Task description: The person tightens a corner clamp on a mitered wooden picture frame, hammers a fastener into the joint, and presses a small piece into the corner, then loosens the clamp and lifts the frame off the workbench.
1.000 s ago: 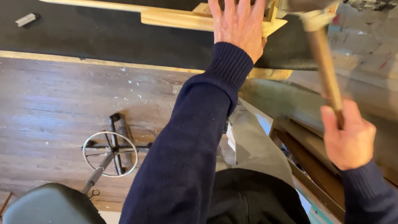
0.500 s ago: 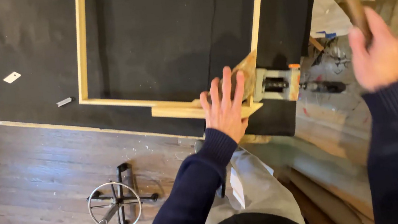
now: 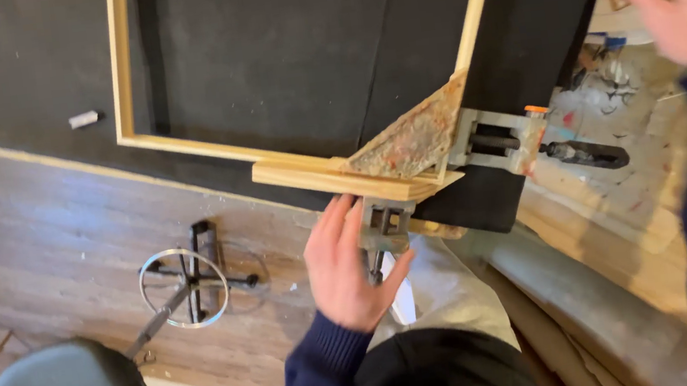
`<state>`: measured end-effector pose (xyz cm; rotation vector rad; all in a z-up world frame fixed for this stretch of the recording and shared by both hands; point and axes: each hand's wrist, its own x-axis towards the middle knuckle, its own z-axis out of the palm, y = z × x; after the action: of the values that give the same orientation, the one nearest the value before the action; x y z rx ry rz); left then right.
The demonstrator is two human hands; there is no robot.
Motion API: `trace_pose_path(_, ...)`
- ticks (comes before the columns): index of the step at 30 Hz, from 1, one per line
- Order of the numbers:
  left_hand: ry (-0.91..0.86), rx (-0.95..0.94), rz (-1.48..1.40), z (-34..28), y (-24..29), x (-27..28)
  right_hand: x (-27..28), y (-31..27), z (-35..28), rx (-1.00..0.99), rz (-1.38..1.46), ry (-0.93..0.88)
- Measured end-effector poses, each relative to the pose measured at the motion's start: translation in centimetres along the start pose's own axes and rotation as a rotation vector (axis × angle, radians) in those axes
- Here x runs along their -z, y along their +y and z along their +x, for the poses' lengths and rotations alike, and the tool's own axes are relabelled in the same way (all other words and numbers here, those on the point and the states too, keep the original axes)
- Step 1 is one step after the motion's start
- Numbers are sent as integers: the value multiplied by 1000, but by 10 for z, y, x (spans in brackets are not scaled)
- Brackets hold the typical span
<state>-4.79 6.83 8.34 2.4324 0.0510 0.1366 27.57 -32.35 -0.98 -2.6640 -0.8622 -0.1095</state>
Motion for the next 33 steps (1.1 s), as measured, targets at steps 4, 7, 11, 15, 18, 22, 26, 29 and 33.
trace_pose_path(4,-53,584,-375,-96,-23,-38,10,10,-54,-286,488,-832)
trace_pose_path(7,-201,969,-741,-132,-23,-79,10,-39,-62,-412,639,-1312)
trace_pose_path(11,-158,1014,-483,-119,-18,-94,-17,-48,-79,-637,352,-1374)
trace_pose_path(15,-114,1041,-442,-114,-20,-92,-29,-47,-106,-623,257,-1233)
trace_pose_path(18,-208,977,-525,-135,-41,-109,-19,-63,-106,-563,165,-1061)
trace_pose_path(22,-225,935,-592,-148,-52,-120,-8,-77,-116,-576,191,-945)
trace_pose_path(26,-258,945,-578,-148,-65,-119,-3,-91,-119,-576,149,-917)
trace_pose_path(29,-263,891,-580,-141,-62,-107,-8,-88,-132,-443,56,-764)
trace_pose_path(33,-255,892,-615,-160,-62,-118,4,-106,-136,-302,-105,-597)
